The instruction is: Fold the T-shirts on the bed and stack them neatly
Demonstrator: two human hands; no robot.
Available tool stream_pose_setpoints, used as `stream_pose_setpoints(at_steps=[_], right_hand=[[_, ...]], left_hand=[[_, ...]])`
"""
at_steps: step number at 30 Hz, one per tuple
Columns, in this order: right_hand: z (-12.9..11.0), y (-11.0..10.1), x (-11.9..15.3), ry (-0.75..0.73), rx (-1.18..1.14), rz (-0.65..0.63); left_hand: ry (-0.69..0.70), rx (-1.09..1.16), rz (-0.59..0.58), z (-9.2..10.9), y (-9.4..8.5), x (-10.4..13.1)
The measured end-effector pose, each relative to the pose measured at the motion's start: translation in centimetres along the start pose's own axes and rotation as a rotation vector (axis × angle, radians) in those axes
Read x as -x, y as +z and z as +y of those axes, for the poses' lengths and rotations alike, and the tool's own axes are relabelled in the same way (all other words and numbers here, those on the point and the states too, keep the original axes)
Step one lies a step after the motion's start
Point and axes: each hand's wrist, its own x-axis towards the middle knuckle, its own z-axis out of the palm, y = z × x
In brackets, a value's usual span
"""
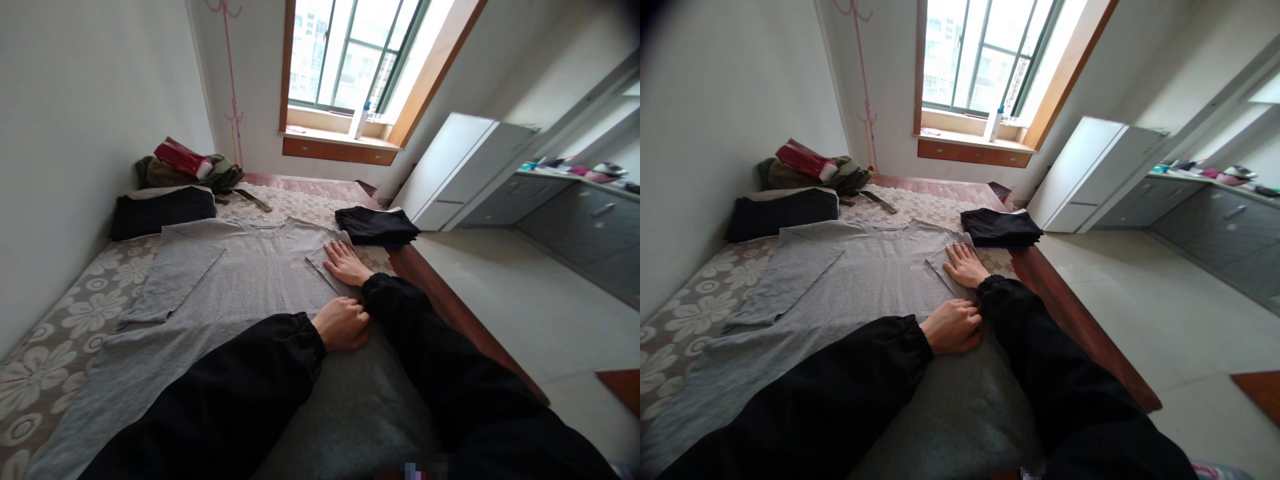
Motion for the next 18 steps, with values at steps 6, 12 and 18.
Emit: stream_pose_setpoints(at_steps=[6, 12, 18], right_hand=[[-1.3, 0.0, -2.5, 0.106, -0.013, -0.016], [-3.5, 1.7, -1.2, 0.105, -0.052, 0.134], [-3.0, 1.4, -1.1, 0.02, -0.157, 0.307]], left_hand=[[-0.077, 0.021, 0.028, 1.7, -0.2, 2.1], [-0.091, 0.142, -0.018, 4.8, -1.3, 6.9], [-0.072, 0.24, -0.096, 7.5, -3.4, 12.9]])
